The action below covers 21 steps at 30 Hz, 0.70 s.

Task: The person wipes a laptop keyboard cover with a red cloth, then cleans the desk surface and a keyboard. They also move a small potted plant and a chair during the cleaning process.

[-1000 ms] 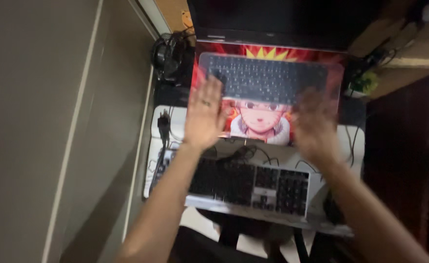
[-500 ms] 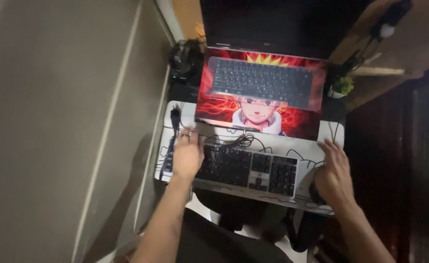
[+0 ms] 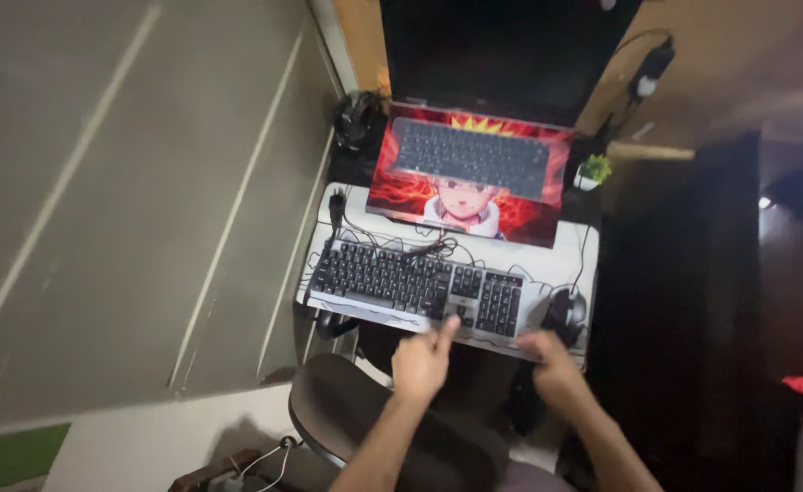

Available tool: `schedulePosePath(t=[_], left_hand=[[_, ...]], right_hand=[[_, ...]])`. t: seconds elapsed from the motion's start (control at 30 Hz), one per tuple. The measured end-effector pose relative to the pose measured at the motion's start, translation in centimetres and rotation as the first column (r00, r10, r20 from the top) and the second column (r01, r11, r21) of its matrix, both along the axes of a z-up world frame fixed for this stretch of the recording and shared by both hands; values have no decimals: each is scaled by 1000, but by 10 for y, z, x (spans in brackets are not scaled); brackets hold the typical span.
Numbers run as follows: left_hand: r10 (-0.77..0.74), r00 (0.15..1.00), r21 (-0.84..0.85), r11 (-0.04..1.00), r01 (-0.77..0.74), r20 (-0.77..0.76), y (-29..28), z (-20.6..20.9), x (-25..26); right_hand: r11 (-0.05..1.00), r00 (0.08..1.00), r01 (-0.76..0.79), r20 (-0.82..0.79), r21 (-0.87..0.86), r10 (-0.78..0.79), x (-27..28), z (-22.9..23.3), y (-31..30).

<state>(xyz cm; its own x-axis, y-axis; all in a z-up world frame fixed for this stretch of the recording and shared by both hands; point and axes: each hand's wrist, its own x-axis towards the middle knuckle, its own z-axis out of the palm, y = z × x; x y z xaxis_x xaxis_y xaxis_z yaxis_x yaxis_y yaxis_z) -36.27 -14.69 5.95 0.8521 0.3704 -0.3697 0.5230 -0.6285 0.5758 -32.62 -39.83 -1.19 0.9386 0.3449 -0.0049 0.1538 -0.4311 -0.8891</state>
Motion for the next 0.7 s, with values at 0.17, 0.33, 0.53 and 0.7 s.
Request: schedulePosePath(t=[0.17, 0.33, 0.53, 0.7], left_hand=[[-41, 920, -201, 971, 128, 390, -25, 18, -34], [-191, 966, 11, 981, 192, 177, -38, 42, -41], [-352, 817, 45, 926, 374, 457, -57, 45, -32], [-447, 785, -11, 866, 499, 429, -100, 34, -28]], right_hand=[[987, 965, -108, -252, -116, 76, -17, 2, -16], [998, 972, -12, -237, -58, -2, -33, 12, -29], [990, 995, 96, -17, 101, -94, -53, 30, -39], [957, 954, 289, -85, 8, -287, -83, 73, -77]])
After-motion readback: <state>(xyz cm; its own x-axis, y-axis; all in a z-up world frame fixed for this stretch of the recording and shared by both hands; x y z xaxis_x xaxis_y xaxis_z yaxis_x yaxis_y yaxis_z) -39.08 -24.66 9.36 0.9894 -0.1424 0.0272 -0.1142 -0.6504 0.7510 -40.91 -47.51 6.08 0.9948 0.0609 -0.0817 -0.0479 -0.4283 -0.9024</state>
